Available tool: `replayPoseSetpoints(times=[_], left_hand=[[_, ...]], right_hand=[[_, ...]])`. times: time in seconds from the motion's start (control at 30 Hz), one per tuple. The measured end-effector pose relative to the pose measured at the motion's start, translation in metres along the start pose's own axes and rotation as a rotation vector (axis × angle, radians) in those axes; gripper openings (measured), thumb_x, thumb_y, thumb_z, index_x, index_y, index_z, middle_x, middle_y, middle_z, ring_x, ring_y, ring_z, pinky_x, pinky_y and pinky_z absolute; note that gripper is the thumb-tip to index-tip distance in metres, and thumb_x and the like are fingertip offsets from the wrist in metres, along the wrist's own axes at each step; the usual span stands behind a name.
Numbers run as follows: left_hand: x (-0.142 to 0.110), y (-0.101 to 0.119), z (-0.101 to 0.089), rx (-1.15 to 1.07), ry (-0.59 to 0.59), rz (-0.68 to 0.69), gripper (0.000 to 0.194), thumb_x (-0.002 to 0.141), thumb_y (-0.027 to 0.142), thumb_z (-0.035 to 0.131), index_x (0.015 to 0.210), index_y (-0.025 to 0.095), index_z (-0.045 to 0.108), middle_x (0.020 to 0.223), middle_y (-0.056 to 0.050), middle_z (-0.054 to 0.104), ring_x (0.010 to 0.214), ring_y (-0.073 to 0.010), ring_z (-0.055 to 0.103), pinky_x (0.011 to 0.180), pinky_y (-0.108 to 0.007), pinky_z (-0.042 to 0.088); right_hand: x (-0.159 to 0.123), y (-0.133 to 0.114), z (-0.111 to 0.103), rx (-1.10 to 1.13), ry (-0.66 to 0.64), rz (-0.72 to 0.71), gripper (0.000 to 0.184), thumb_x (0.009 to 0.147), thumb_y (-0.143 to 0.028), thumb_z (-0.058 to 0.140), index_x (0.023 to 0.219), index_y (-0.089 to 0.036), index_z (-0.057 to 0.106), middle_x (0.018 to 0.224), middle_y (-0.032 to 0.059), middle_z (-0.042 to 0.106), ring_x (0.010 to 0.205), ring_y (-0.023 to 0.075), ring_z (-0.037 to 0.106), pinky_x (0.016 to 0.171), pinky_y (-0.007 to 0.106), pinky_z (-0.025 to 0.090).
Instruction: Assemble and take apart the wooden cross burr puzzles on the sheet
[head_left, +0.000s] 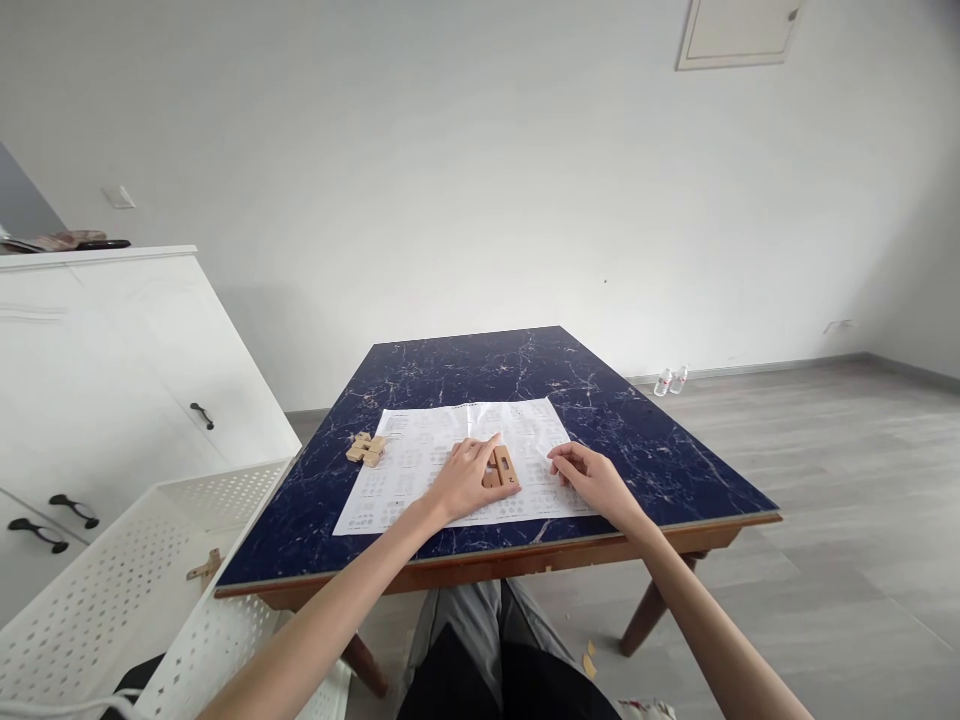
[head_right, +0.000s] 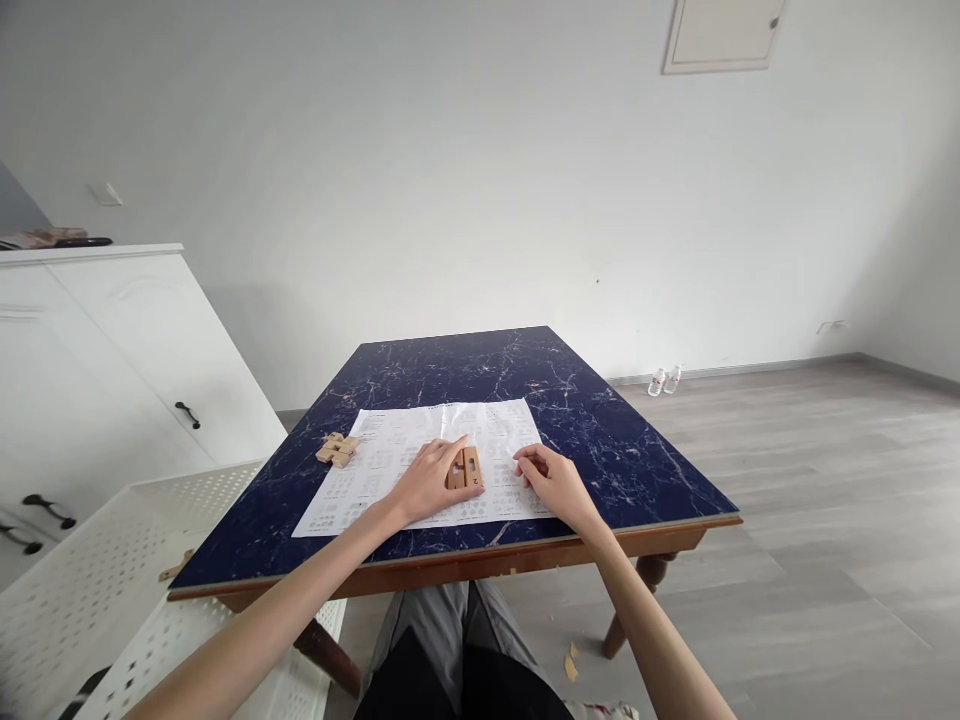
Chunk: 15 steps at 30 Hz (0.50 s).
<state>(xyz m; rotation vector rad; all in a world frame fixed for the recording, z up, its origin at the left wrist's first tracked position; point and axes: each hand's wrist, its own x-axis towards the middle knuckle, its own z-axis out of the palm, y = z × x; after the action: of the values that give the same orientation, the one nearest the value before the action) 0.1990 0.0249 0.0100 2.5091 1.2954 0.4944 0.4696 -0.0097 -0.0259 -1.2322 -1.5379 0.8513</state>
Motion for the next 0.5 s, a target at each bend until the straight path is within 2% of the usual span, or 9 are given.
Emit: replayPoseSetpoints(times=[0.27,0.5], left_hand=[[-0.009,-0.010,-0.009,-0.045,-0.037,-0.016,0.107,0.084,0.088,0.064,0.168,0.028,0.036,0.163,-0.016,0.051,0.149,-0.0448,0.047,0.117,-0.056,0.044],[-0.034,-0.031,-0.027,-0.074,-0.062,-0.084,0.113,0.082,0.086,0.070,0.171,0.029,0.030,0.172,-0.017,0.040,0.154,-0.0470,0.042,0.120,-0.061,0.044]], right_hand=[[-0.002,-0.002,-0.001,-0.013,-0.001,0.001,0.039,0.097,-0.062,0.062,0.100,-0.024,0.071,0.086,0.0055,0.077,0.070,0.0210,0.068,0.068,0.033,0.052],[-0.002,-0.001,-0.003,-0.003,-0.004,0.007,0.040,0.097,-0.062,0.062,0.101,-0.023,0.070,0.089,0.0071,0.077,0.072,0.0215,0.068,0.070,0.034,0.053]])
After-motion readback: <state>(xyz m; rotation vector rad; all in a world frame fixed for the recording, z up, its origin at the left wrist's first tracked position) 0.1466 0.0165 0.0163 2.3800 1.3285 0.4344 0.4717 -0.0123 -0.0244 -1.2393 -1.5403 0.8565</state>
